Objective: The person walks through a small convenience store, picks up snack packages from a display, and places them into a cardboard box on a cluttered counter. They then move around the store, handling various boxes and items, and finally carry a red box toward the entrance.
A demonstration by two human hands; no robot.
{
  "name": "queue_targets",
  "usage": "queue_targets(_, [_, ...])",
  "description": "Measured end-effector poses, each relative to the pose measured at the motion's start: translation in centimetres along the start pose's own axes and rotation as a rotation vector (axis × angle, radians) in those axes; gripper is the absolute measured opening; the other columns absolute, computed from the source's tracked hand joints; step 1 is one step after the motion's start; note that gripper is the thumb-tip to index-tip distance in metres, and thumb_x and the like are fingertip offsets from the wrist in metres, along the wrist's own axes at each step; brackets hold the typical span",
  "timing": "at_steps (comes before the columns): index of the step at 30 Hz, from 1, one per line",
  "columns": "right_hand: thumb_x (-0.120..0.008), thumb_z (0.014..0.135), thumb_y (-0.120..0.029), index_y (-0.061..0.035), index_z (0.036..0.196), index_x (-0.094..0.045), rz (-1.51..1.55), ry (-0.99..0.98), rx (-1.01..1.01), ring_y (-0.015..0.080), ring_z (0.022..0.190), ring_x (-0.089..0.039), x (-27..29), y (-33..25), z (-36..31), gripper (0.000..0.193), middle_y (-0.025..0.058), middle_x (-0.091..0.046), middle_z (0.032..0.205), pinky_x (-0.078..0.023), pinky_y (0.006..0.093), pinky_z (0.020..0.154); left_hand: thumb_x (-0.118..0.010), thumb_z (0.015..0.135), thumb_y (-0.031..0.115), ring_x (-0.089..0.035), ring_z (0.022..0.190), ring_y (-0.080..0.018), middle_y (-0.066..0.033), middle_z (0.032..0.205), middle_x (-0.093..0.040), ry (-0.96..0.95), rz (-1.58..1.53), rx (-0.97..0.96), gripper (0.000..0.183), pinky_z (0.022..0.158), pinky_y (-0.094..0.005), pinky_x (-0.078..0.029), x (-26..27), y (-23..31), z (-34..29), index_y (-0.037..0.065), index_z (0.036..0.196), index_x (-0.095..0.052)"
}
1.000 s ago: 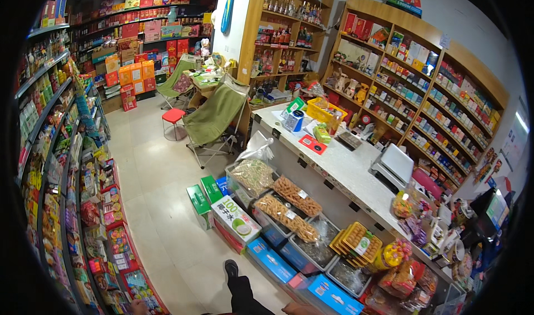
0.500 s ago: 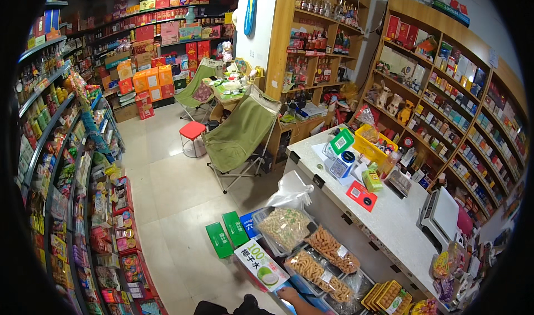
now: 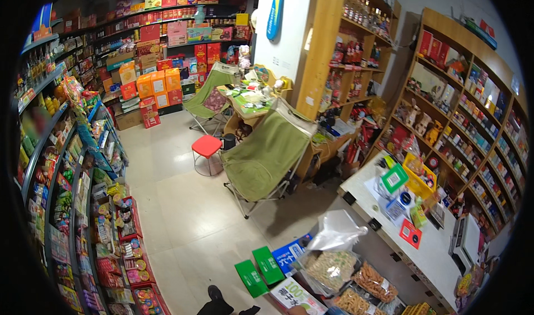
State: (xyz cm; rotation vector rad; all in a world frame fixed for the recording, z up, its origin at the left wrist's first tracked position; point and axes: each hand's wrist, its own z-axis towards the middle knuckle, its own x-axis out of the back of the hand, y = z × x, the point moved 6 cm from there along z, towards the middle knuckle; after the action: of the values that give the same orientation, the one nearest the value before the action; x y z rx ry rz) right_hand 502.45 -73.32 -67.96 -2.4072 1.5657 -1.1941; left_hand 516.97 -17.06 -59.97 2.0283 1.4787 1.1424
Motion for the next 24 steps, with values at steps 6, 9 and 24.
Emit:
queue_targets(6, [-0.061, 0.084, -0.032, -0.0031, 0.085, -0.069, 0.302, 0.101, 0.118, 0.0253, 0.085, -0.06, -1.7, -13.8, 4.8, 0.03, 0.0166, -0.065, 0.088, -0.047, 0.0385, 0.071, -0.047, 0.077, -0.001, -0.055, 0.071, -0.0198, -0.0087, 0.081, -0.059, 0.059, -0.045, -0.162, 0.024, 0.061, -0.0309, -0.047, 9.1, 7.8, 10.5, 0.002, 0.098, -0.059])
queue_targets(9, [-0.061, 0.078, -0.012, -0.0048, 0.08, -0.065, 0.452, 0.066, 0.065, 0.022, 0.095, -0.06, -0.9, -15.6, 9.8, 0.008, 0.0167, -0.062, 0.099, -0.049, 0.0364, 0.074, -0.047, 0.077, -0.002, -0.055, 0.072, -0.0198, -0.0087, 0.083, -0.059, 0.006, -0.068, -0.295, 0.025, 0.062, -0.0306, -0.047, 9.8, 12.1, 15.5, 0.002, 0.099, -0.059])
queue_targets(24, [-0.054, 0.076, -0.044, -0.0099, 0.086, -0.071, -0.055, -0.195, -0.058, 0.0256, 0.081, -0.065, 9.4, -35.0, 35.6, 0.039, 0.0113, -0.068, 0.083, -0.05, 0.0357, 0.076, -0.053, 0.081, 0.016, -0.053, 0.055, -0.0133, -0.0058, 0.062, -0.056, 0.036, -0.025, 0.074, 0.02, 0.049, -0.0267, -0.044, 4.2, 26.7, 36.8, 0.002, 0.087, -0.066])
